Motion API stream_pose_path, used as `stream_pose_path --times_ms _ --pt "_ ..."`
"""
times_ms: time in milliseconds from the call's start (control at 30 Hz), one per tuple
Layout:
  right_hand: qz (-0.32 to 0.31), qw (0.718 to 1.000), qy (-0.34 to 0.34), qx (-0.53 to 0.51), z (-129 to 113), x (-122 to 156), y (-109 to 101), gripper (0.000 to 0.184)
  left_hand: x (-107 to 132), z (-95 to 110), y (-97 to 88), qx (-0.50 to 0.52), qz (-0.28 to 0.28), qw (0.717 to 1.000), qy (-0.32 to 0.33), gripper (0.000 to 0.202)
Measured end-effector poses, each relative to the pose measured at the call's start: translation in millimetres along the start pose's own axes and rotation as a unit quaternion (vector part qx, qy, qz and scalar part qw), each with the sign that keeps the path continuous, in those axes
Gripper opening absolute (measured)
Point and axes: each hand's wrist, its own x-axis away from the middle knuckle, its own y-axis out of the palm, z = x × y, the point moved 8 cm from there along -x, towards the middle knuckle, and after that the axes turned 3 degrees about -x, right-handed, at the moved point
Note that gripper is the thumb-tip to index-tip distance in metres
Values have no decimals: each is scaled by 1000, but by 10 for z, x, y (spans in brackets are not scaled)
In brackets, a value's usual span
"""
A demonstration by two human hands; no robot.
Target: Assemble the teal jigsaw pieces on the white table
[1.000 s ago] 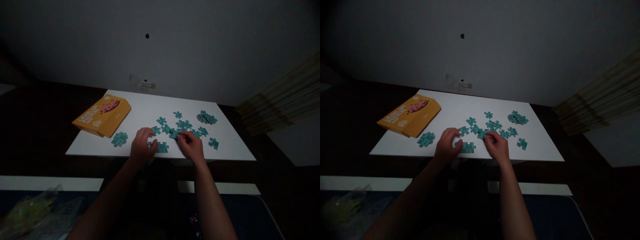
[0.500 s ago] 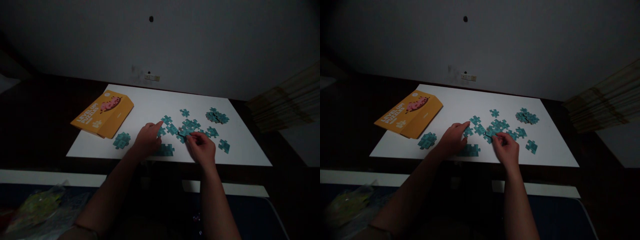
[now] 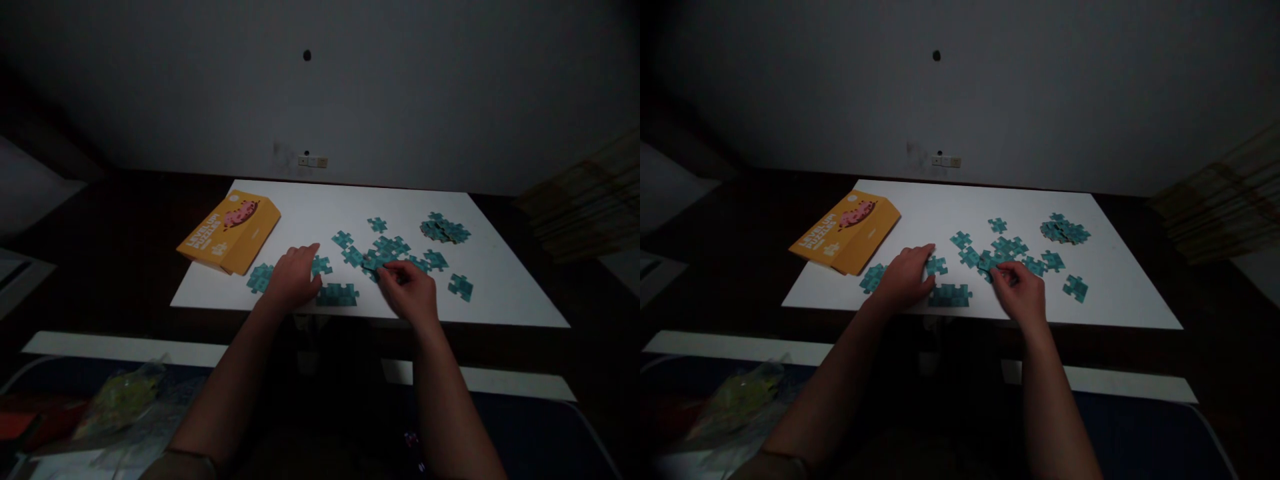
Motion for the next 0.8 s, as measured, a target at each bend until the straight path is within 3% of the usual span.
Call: stream_pose_path --times_ms 167,333,433,600,700,800 --pt "8 1000 -10 9 -354 -140 100 36 -11 -81 70 30 28 998 -41 61" --pt "-97 995 -35 1 -772 -520 682 17 21 -110 151 26 86 992 -90 56" --pt "-159 987 -7 -20 -809 -722 1071 12 48 -114 182 44 108 989 -94 62" --pt "-181 983 -4 17 -807 -918 1449 13 84 -159 134 107 173 973 -112 72" --pt "-185 980 -18 77 -891 -954 1613 11 101 -149 91 121 186 969 -106 63" --pt "-185 973 -53 130 -1024 -960 1713 5 107 -118 65 114 161 976 -90 41"
